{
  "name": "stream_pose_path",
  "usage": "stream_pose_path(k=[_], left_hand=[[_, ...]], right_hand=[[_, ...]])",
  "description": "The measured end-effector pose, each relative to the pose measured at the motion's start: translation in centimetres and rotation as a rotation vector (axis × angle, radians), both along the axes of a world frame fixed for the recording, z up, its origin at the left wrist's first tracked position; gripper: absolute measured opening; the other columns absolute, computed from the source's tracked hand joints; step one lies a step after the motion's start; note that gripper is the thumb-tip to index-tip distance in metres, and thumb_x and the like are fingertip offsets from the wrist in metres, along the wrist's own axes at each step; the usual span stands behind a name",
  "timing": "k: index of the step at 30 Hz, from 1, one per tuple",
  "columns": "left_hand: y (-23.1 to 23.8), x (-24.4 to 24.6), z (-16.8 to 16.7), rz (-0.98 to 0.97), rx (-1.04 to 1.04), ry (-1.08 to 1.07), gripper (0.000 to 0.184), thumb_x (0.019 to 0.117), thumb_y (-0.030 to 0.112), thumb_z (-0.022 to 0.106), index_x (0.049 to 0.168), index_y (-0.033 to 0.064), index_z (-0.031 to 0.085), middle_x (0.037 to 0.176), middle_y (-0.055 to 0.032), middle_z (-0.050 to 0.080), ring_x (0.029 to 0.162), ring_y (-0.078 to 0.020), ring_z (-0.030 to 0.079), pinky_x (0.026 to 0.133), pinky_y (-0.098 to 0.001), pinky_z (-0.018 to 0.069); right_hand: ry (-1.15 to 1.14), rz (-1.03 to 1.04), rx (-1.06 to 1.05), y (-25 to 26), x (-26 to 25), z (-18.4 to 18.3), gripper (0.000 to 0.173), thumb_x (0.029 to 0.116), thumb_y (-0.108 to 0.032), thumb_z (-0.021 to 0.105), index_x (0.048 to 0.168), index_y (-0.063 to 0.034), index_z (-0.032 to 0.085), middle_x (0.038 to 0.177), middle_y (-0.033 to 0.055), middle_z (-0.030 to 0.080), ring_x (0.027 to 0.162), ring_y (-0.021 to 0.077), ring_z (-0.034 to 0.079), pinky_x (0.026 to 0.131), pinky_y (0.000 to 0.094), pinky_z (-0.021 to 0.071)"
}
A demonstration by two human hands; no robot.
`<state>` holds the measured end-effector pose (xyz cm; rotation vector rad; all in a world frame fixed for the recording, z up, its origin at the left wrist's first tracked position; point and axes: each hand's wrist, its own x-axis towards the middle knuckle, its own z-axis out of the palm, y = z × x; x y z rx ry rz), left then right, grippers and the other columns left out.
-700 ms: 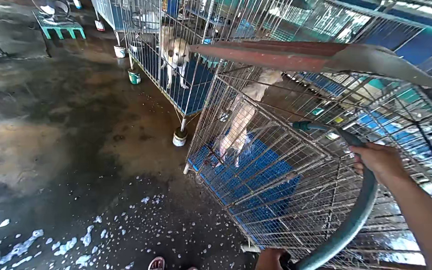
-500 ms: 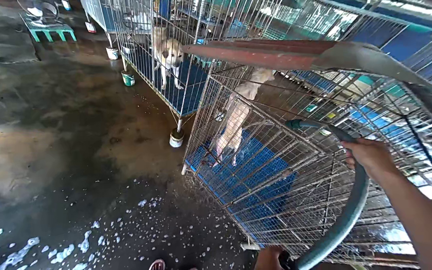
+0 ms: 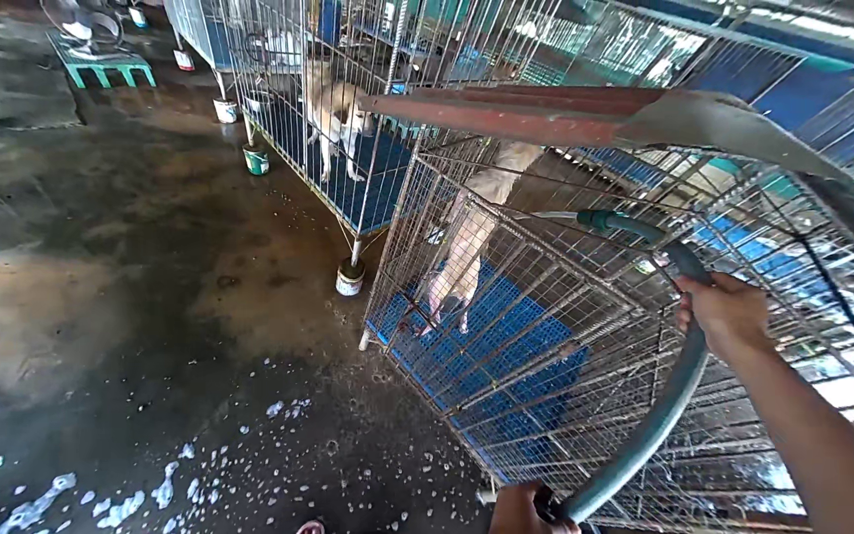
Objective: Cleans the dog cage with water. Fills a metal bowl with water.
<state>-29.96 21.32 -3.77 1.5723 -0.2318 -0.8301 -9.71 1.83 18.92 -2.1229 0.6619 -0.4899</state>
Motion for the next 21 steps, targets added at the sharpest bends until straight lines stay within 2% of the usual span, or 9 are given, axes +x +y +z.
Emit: stream_pose_path(k=[7,10,12,17,21], left_hand=[[0.6,0.7,-0.6,0.091,0.003,-0.017,0.042,0.0948,0.029,0.074,0.119,-0.0043,0.066,0.097,-0.0222,0.070,0.078,-0.0321,0.068,0.077,-0.0510,0.0558],[0.9,1.1,-0.7,0.101,0.015,0.000,0.041,0.0957,0.030,0.073,0.118,-0.0034,0.066,0.092,-0.0198,0.069,0.072,-0.0293,0.066,0.072,-0.0485,0.0553],[1.2,1.3,-0.5,0.118,0.017,0.002,0.040,0.0959,0.029,0.073,0.118,-0.0034,0.066,0.093,-0.0196,0.069,0.073,-0.0290,0.066,0.073,-0.0483,0.0548],[1.6,1.5,-0.5,0.182,0.021,-0.011,0.042,0.0949,0.030,0.073,0.120,-0.0039,0.067,0.102,-0.0230,0.071,0.087,-0.0338,0.070,0.085,-0.0526,0.0551],[1.8,1.9,-0.7,0.207,0.025,-0.006,0.041,0.0950,0.031,0.073,0.116,-0.0041,0.067,0.096,-0.0211,0.070,0.080,-0.0311,0.069,0.079,-0.0502,0.0553]], right_hand=[[-0.091,-0.006,0.025,0.3,0.6,-0.6,0.028,0.1070,-0.023,0.054,0.128,-0.0039,0.054,0.074,0.0005,0.047,0.047,0.0068,0.044,0.046,0.0255,0.0443],[-0.140,-0.011,0.048,0.8,0.7,-0.6,0.028,0.1074,-0.022,0.053,0.128,-0.0033,0.054,0.073,-0.0002,0.046,0.046,0.0064,0.045,0.045,0.0245,0.0446],[-0.177,-0.007,0.063,0.9,0.9,-0.7,0.028,0.1072,-0.021,0.054,0.128,-0.0027,0.053,0.073,-0.0004,0.046,0.046,0.0062,0.045,0.044,0.0241,0.0446],[-0.216,-0.018,0.061,1.3,1.2,-0.7,0.031,0.1078,-0.022,0.053,0.132,-0.0023,0.052,0.075,0.0007,0.047,0.047,0.0056,0.046,0.046,0.0237,0.0453],[-0.259,-0.037,0.052,1.6,1.5,-0.9,0.032,0.1082,-0.022,0.052,0.133,-0.0020,0.051,0.077,0.0012,0.048,0.049,0.0062,0.048,0.048,0.0246,0.0467]])
